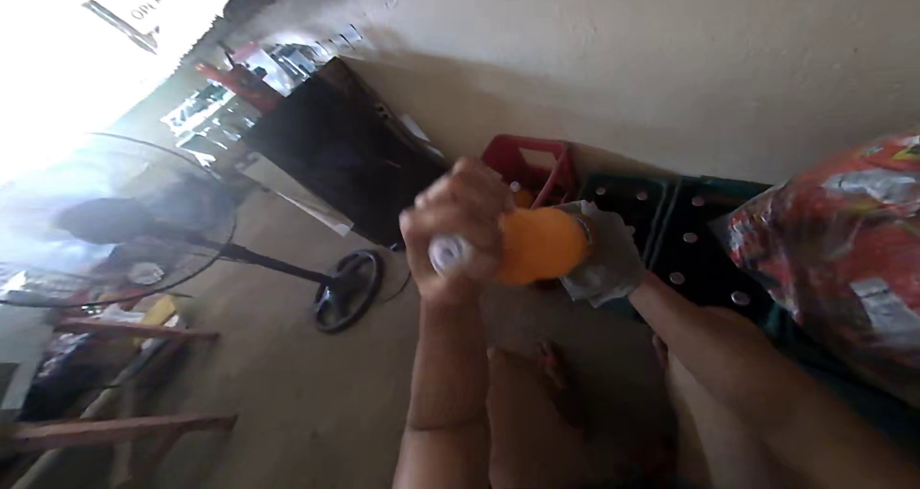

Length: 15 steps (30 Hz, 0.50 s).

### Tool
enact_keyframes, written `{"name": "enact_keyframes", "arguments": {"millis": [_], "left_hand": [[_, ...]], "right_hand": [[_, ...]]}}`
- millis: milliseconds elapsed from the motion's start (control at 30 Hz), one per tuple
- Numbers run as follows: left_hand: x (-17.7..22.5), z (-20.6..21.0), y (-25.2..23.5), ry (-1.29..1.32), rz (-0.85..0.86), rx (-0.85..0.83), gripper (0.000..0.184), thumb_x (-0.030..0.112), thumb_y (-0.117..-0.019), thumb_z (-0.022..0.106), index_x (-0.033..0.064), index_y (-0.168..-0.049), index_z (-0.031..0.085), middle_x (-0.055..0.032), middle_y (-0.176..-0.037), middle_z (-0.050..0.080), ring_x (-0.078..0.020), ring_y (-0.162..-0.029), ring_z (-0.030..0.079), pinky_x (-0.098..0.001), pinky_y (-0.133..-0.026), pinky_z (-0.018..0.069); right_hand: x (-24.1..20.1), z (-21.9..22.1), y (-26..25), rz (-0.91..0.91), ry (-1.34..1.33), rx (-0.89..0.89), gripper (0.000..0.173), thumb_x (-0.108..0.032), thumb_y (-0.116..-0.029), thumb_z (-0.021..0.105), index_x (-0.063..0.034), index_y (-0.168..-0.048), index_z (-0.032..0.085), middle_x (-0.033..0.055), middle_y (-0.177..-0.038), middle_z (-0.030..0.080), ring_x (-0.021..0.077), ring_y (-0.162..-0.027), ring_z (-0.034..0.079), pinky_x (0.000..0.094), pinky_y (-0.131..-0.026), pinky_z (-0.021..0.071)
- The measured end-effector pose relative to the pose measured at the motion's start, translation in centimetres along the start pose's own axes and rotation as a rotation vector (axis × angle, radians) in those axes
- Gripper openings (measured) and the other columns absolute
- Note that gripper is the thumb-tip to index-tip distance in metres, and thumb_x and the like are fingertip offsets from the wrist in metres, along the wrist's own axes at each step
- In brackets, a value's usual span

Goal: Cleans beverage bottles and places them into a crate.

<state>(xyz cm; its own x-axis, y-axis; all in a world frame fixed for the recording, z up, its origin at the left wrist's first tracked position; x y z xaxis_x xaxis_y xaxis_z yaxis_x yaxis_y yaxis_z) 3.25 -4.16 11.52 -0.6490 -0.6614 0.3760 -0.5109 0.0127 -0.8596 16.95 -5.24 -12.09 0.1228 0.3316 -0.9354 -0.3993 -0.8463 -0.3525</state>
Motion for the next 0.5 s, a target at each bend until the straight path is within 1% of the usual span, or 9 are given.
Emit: {"name": "enact_keyframes", "arguments": {"millis": [67,133,200,233,267,333,367,433,500], "left_hand": [[-1.9,-2.6,-2.5,-0.029,0.019,0.081,0.037,0.053,-0.0996,0.054,0.0260,-0.077,0.065,0.0154,-0.079,0.061,-0.0006,-0.083,0.059,-0.0220,-0.079,0.0490],[-3.4,-4.0,-1.5,-0.227,-0.052,0.379,0.039,0.058,-0.1008,0.051,0.0212,-0.103,0.065,0.0136,-0.099,0.064,-0.0014,-0.097,0.061,-0.0267,-0.090,0.0530],[-5.4,-1.4,4.3,-0.412,-0.345,0.490,0.066,0.052,-0.1041,0.049,0.0107,-0.152,0.032,0.0021,-0.141,0.051,-0.0037,-0.125,0.053,-0.0267,-0.106,0.0484],[-7.3,0.7,8.0,-0.382,-0.527,0.531,0.074,0.040,-0.1026,0.055,0.0124,-0.160,0.018,-0.0023,-0.152,0.044,-0.0060,-0.130,0.051,-0.0286,-0.107,0.0477],[-9.4,2.6,11.3,-0.325,-0.672,0.576,0.083,0.031,-0.0986,0.060,0.0076,-0.161,0.011,-0.0088,-0.152,0.043,-0.0082,-0.128,0.052,-0.0294,-0.103,0.0494],[-12.2,4.4,15.0,-0.241,-0.837,0.670,0.082,0.024,-0.0954,0.060,-0.0050,-0.156,0.013,-0.0193,-0.139,0.049,-0.0104,-0.119,0.057,-0.0279,-0.097,0.0517],[-12.8,4.3,16.0,-0.214,-0.859,0.716,0.079,0.031,-0.0966,0.056,-0.0083,-0.153,0.015,-0.0192,-0.134,0.051,-0.0083,-0.116,0.057,-0.0258,-0.096,0.0513],[-13.5,3.3,17.1,-0.125,-0.844,0.818,0.084,0.050,-0.0980,0.047,-0.0097,-0.149,0.019,-0.0152,-0.128,0.053,-0.0058,-0.112,0.056,-0.0252,-0.096,0.0505],[-13.9,1.8,17.9,0.064,-0.792,0.930,0.106,0.084,-0.0822,0.053,-0.0001,-0.142,0.031,-0.0004,-0.114,0.062,-0.0014,-0.102,0.063,-0.0249,-0.090,0.0554]], "right_hand": [[-3.3,0.7,-0.1,0.076,0.102,0.025,0.028,-0.017,-0.0935,0.070,-0.0016,-0.117,0.067,0.0069,-0.098,0.071,0.0069,-0.088,0.068,0.0257,-0.082,0.0576],[-3.6,0.7,-0.3,0.037,0.239,0.089,0.034,-0.021,-0.0905,0.075,-0.0014,-0.117,0.067,0.0068,-0.099,0.071,0.0069,-0.090,0.068,0.0264,-0.085,0.0575],[-3.2,-0.3,-0.4,-0.086,0.349,0.249,0.045,-0.030,-0.0814,0.082,-0.0069,-0.118,0.067,0.0050,-0.105,0.071,0.0102,-0.099,0.068,0.0326,-0.090,0.0585],[-3.5,-0.8,-0.6,-0.097,0.386,0.277,0.052,-0.032,-0.0779,0.085,-0.0084,-0.119,0.066,0.0052,-0.109,0.070,0.0124,-0.103,0.068,0.0353,-0.093,0.0584],[-3.5,-1.3,-0.8,-0.064,0.453,0.285,0.057,-0.036,-0.0746,0.086,-0.0101,-0.121,0.066,0.0059,-0.114,0.070,0.0155,-0.108,0.066,0.0392,-0.096,0.0569],[-2.3,-1.5,-0.9,-0.076,0.600,0.286,0.065,-0.046,-0.0765,0.082,-0.0128,-0.129,0.064,0.0078,-0.122,0.068,0.0215,-0.115,0.064,0.0460,-0.099,0.0539],[-1.7,-1.2,-0.7,-0.082,0.644,0.272,0.067,-0.048,-0.0790,0.080,-0.0127,-0.133,0.062,0.0080,-0.125,0.066,0.0215,-0.118,0.063,0.0443,-0.101,0.0529],[-2.4,-0.5,-0.2,-0.100,0.603,0.228,0.058,-0.031,-0.0867,0.074,-0.0013,-0.134,0.060,0.0178,-0.130,0.064,0.0282,-0.122,0.061,0.0453,-0.104,0.0505],[-2.4,0.5,0.5,0.149,0.483,0.100,0.044,-0.014,-0.1033,0.052,0.0067,-0.142,0.051,0.0230,-0.137,0.059,0.0267,-0.128,0.058,0.0426,-0.108,0.0467]]}}
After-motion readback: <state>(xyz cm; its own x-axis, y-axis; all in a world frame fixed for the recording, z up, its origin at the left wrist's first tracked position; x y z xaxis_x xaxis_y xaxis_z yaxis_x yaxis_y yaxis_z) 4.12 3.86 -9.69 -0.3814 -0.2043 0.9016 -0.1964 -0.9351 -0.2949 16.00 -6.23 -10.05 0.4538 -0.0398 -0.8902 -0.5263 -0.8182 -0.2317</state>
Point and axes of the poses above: each hand's wrist, its own y-axis away from the middle knuckle, its own z-axis out of the palm, x = y × z, the point moved 7 cm from there along -y, towards the middle knuckle
